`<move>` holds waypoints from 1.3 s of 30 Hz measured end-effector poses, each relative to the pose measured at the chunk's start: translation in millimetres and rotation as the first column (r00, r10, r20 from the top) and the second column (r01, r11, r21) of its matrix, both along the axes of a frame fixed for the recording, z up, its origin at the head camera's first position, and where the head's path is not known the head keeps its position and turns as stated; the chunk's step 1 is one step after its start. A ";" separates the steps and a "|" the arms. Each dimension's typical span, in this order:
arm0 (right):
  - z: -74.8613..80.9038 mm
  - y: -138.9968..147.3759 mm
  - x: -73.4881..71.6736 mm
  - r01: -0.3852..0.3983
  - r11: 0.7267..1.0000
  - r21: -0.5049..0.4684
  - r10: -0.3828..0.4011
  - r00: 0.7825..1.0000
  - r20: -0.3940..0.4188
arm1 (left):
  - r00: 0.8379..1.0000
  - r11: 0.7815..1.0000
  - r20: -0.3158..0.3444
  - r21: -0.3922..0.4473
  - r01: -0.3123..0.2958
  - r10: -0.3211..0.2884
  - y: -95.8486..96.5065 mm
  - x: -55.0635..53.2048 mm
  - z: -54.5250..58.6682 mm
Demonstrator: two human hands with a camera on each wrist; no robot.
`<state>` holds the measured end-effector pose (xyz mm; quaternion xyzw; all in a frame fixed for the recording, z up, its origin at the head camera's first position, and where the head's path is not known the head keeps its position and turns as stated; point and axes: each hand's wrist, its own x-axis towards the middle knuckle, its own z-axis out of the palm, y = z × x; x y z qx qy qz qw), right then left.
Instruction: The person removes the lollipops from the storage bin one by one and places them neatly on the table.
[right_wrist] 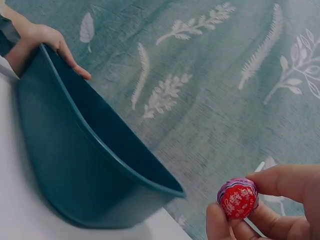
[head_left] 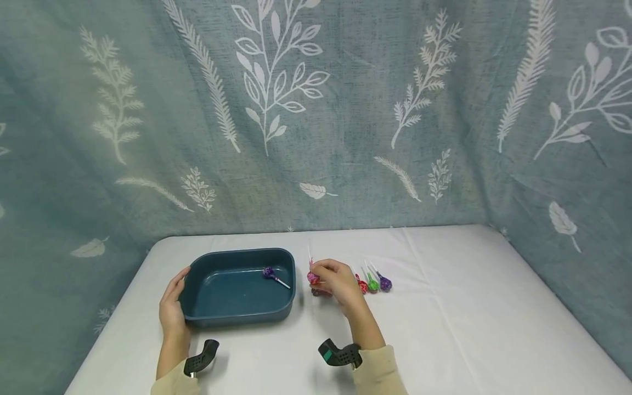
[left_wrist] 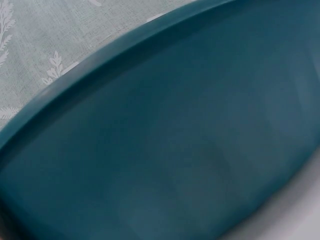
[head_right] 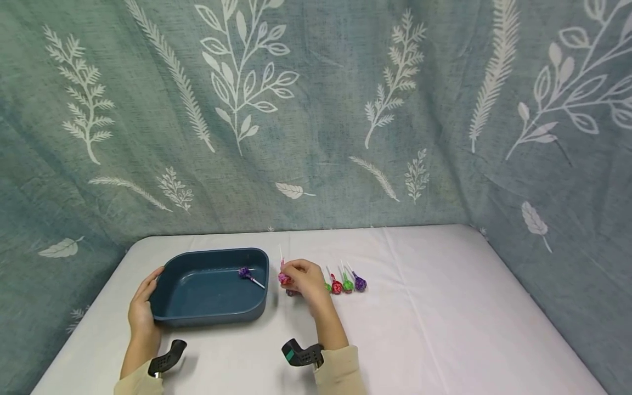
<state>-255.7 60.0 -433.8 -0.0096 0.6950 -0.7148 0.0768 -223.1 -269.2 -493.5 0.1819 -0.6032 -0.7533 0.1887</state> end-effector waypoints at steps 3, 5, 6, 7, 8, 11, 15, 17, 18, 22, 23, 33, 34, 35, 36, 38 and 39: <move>-1.4 9.1 -1.4 0.022 1.000 -0.020 -0.022 1.000 -0.007 | 1.000 1.000 0.006 0.004 -0.004 0.004 -0.1 -0.1 -0.3; -2.8 16.3 -2.6 0.041 0.999 -0.020 -0.041 0.999 -0.007 | 1.000 1.000 0.007 0.013 -0.006 0.006 -0.2 -0.3 -0.5; -3.3 20.1 -3.1 0.053 0.998 -0.020 -0.053 0.999 -0.010 | 1.000 1.000 0.004 0.021 -0.007 0.007 -0.1 -0.5 -0.7; -4.0 24.5 -4.1 0.066 0.998 -0.016 -0.066 0.998 -0.009 | 1.000 1.000 0.005 0.020 -0.006 0.006 0.0 -0.5 -0.7; -4.4 29.1 -4.5 0.077 0.997 -0.014 -0.078 0.997 -0.013 | 1.000 1.000 0.004 0.022 -0.005 0.005 0.1 -0.6 -0.7; -4.8 44.1 -6.1 0.124 0.992 -0.007 -0.124 0.992 -0.005 | 1.000 1.000 0.000 0.014 0.000 0.000 0.5 -0.3 -1.0; -3.1 65.5 -6.6 0.182 0.983 0.002 -0.182 0.983 0.018 | 1.000 1.000 0.000 0.014 -0.004 0.004 1.2 -0.1 -0.8; -2.3 75.8 -6.8 0.207 0.978 0.005 -0.207 0.978 0.030 | 1.000 1.000 0.006 0.009 -0.010 0.010 1.6 -0.1 -0.5; -2.4 80.8 -6.9 0.221 0.975 0.003 -0.221 0.975 0.037 | 1.000 1.000 0.006 0.011 -0.013 0.013 1.8 -0.2 -0.3; -5.0 99.2 -7.9 0.277 0.961 -0.009 -0.276 0.960 0.049 | 1.000 1.000 0.006 -0.003 -0.019 0.019 2.4 -0.4 -0.2; -6.1 103.4 -8.2 0.291 0.957 -0.002 -0.290 0.956 0.046 | 1.000 1.000 0.003 -0.004 -0.019 0.019 2.5 -0.2 -0.6; -22.3 134.1 -10.3 0.440 0.889 0.129 -0.445 0.895 0.014 | 1.000 1.000 -0.007 -0.016 -0.023 0.022 2.1 0.0 -1.3; -24.5 135.4 -10.5 0.453 0.881 0.137 -0.458 0.889 0.009 | 1.000 1.000 -0.007 -0.010 -0.023 0.023 2.2 0.1 -1.3; -26.8 136.7 -10.7 0.462 0.874 0.151 -0.468 0.884 0.004 | 1.000 1.000 -0.006 -0.006 -0.022 0.022 2.2 0.1 -1.4; -28.9 137.4 -10.9 0.471 0.867 0.165 -0.477 0.879 -0.002 | 1.000 1.000 -0.005 -0.006 -0.023 0.023 2.3 0.2 -1.3; -33.5 138.5 -11.6 0.491 0.848 0.201 -0.497 0.868 -0.021 | 1.000 1.000 -0.006 -0.003 -0.021 0.021 2.3 0.3 -1.0; -35.7 138.8 -12.1 0.501 0.834 0.231 -0.507 0.861 -0.036 | 1.000 1.000 -0.008 0.001 -0.021 0.021 2.3 0.2 -1.0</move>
